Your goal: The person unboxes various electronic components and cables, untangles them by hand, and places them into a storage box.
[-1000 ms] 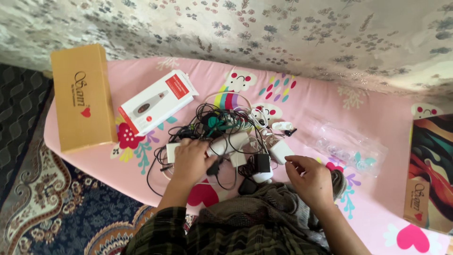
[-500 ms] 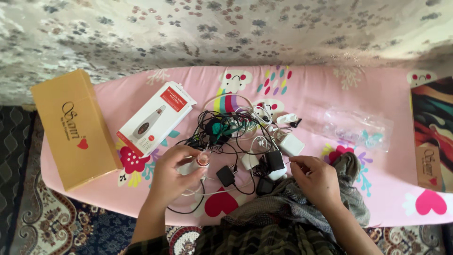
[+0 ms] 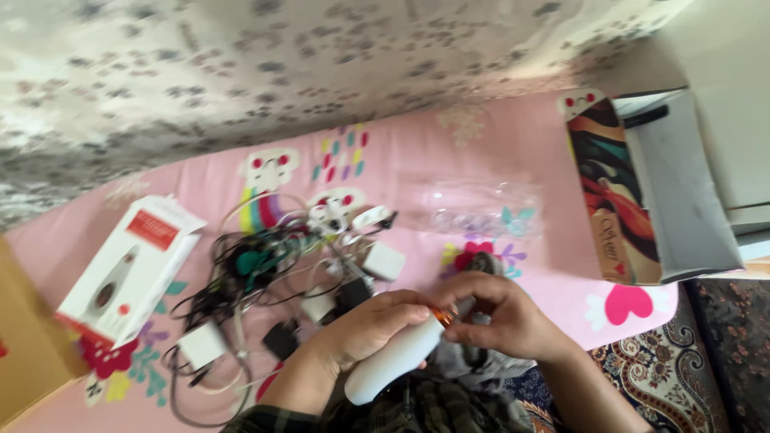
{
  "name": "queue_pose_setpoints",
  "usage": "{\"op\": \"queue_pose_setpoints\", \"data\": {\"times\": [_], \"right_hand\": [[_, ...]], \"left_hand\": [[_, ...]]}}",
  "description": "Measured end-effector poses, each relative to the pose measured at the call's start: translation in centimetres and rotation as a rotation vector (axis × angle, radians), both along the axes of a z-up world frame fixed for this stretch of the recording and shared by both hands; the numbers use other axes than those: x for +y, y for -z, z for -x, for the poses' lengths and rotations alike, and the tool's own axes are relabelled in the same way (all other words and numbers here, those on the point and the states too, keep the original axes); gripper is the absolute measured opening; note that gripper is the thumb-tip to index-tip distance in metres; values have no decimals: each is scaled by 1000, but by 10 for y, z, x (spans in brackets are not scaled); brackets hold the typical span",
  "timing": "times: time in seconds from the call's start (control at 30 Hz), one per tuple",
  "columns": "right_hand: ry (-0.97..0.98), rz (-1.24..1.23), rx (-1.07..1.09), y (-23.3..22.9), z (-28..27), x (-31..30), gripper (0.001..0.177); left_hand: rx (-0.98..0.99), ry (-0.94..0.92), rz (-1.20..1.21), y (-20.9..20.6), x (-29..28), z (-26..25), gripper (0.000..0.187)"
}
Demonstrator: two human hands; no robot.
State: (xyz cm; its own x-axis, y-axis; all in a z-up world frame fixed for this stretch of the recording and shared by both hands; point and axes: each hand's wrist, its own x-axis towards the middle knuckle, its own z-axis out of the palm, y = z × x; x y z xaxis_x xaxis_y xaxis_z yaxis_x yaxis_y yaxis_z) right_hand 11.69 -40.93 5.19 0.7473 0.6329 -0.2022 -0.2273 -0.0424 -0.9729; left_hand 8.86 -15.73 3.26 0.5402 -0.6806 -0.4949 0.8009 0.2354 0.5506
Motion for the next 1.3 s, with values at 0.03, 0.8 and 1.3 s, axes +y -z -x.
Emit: {"op": "queue_pose_setpoints", "data": {"times": [0.03, 0.8, 1.3], "right_hand": [[-18, -55, -4, 7, -3, -19, 38], [486, 759, -336, 77, -127, -123, 36], [588, 620, -400, 119, -129, -135, 33]], "left_hand": [[18, 23, 32, -2, -12, -11, 44], [-1199, 6, -1334, 37, -108, -163, 50], [-1114, -332, -1357, 88, -102, -158, 42]]}}
